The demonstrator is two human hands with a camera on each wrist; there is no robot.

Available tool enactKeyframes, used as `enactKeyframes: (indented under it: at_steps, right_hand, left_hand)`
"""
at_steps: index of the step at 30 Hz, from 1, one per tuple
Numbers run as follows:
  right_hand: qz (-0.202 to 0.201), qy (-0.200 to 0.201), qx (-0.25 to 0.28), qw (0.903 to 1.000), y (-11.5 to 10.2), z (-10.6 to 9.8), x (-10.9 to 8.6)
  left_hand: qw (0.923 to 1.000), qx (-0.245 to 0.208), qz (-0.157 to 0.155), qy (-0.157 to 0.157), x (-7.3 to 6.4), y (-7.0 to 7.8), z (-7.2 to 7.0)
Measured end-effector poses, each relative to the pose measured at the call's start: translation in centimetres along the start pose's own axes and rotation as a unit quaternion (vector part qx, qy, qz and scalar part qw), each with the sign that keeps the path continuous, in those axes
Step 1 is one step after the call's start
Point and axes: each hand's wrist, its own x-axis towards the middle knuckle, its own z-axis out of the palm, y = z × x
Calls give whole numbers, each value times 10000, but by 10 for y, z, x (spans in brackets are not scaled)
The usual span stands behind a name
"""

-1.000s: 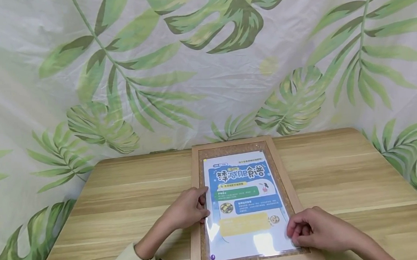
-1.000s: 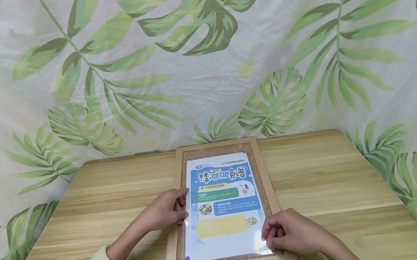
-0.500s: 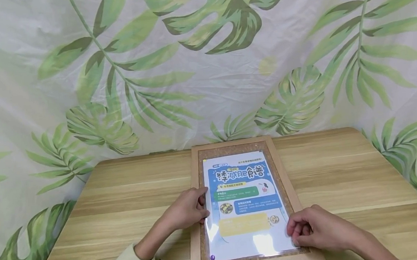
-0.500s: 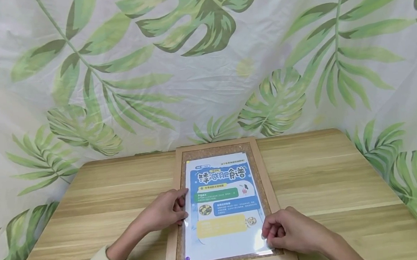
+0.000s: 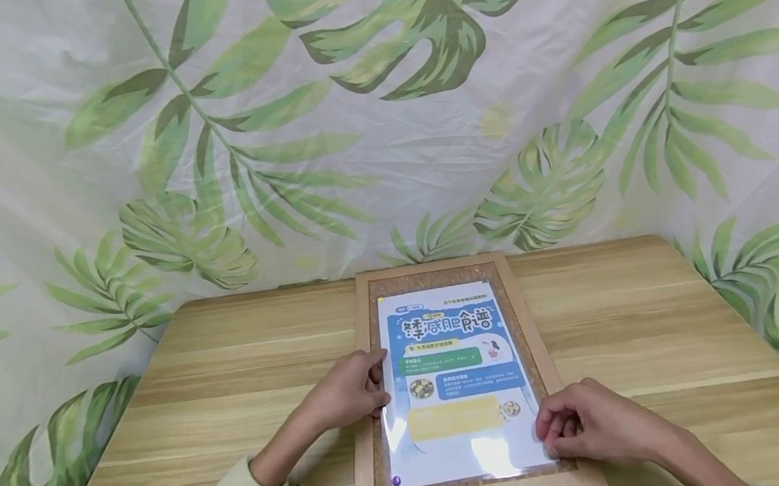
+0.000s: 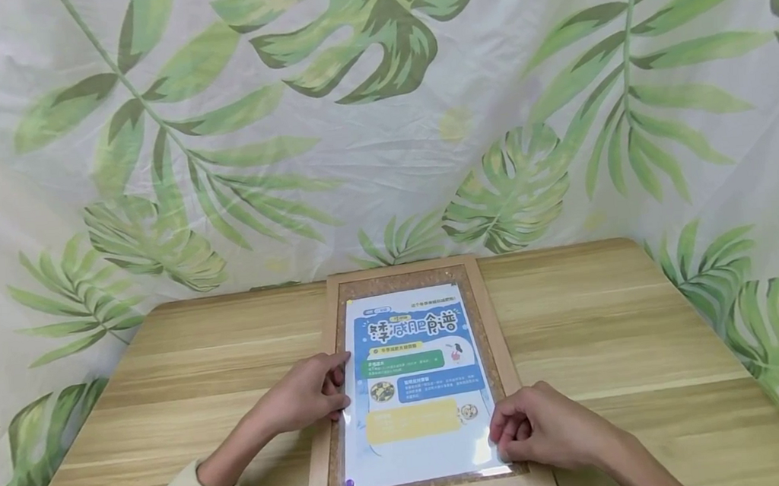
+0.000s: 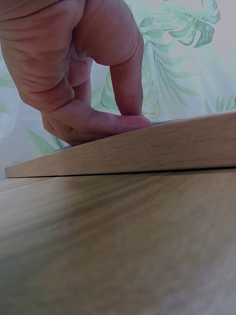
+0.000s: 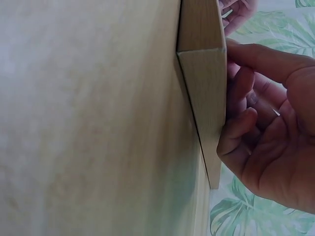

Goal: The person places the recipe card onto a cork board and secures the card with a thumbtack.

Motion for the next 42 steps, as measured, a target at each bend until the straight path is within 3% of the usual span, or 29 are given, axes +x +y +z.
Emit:
enactKeyframes:
  at_steps: [8,13,24,42]
  right_hand:
    - [-703,-31,-514,9962,5,-1,-8]
    - [-938,27,-678,9933,6,-2,-6]
    - [-814,-363,-71,9960,11,-9,6]
    - [-536,-441,73,9976,11,-14,12]
  left_hand:
    - [9999,84,4,-68,2,5,2]
    - [9999,98,24,-65,3,6,1]
    - [9999,134,58,-23,1,1,0]
    - [9999,105,-36,25,1,0,-1]
